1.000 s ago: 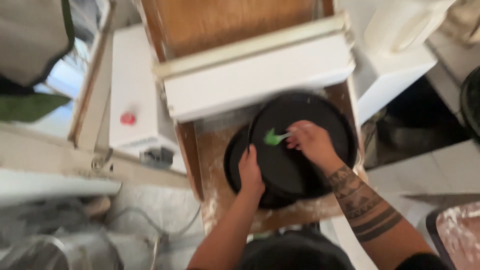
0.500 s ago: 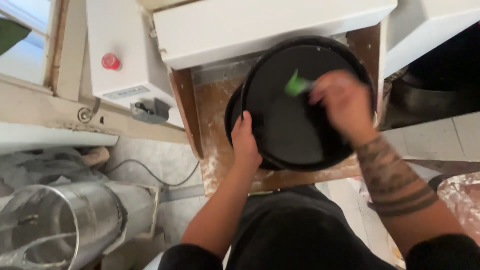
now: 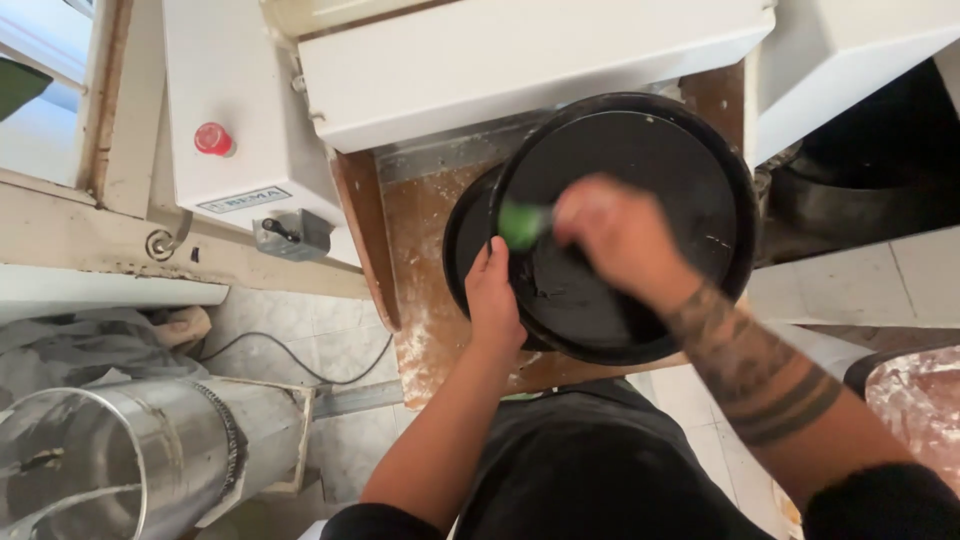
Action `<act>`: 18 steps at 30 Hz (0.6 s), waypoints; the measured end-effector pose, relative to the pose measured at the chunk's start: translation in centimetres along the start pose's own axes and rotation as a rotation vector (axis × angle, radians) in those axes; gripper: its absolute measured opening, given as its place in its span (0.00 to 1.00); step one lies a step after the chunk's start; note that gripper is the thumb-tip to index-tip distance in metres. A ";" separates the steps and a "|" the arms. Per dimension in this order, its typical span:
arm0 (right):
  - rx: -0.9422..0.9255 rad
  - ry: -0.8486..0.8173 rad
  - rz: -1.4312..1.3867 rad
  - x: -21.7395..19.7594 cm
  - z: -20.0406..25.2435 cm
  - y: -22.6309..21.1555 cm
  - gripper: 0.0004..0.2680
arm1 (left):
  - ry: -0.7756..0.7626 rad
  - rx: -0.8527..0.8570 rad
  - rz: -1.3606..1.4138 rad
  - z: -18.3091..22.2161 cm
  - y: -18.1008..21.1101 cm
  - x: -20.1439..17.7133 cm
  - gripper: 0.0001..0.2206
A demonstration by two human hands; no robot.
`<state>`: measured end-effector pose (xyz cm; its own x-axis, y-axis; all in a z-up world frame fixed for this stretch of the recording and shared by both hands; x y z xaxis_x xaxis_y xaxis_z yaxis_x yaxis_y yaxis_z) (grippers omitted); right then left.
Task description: Oiling multiple pizza pans using a brush and oil in a bakery production area.
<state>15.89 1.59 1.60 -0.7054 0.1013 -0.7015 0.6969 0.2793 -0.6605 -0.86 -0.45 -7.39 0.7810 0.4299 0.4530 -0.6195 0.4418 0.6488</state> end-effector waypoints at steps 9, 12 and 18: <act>0.224 0.470 0.352 -10.9 3.1 8.2 0.11 | 0.033 0.018 -0.018 0.2 2.5 -0.9 0.26; 0.066 0.363 0.004 -6.7 -1.6 3.9 0.09 | 0.069 -0.095 -0.166 1.4 1.4 0.1 0.34; 0.121 -0.442 0.271 0.6 5.3 0.5 0.10 | 0.000 0.026 -0.040 1.2 2.5 0.5 0.22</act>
<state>16.46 -3.27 -0.54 -0.3946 -0.2648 -0.8799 0.8749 0.1843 -0.4479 -1.94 -0.04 -4.80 0.8054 0.4120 0.4262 -0.5852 0.4380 0.6825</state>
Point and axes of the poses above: each hand's wrist, its own z-axis away from the middle knuckle, its own x-axis out of the palm, y = z × x, the point moved 7 cm from there along -z, towards the middle knuckle, and after that the axes turned 7 degrees about z, right-handed, at the moved point
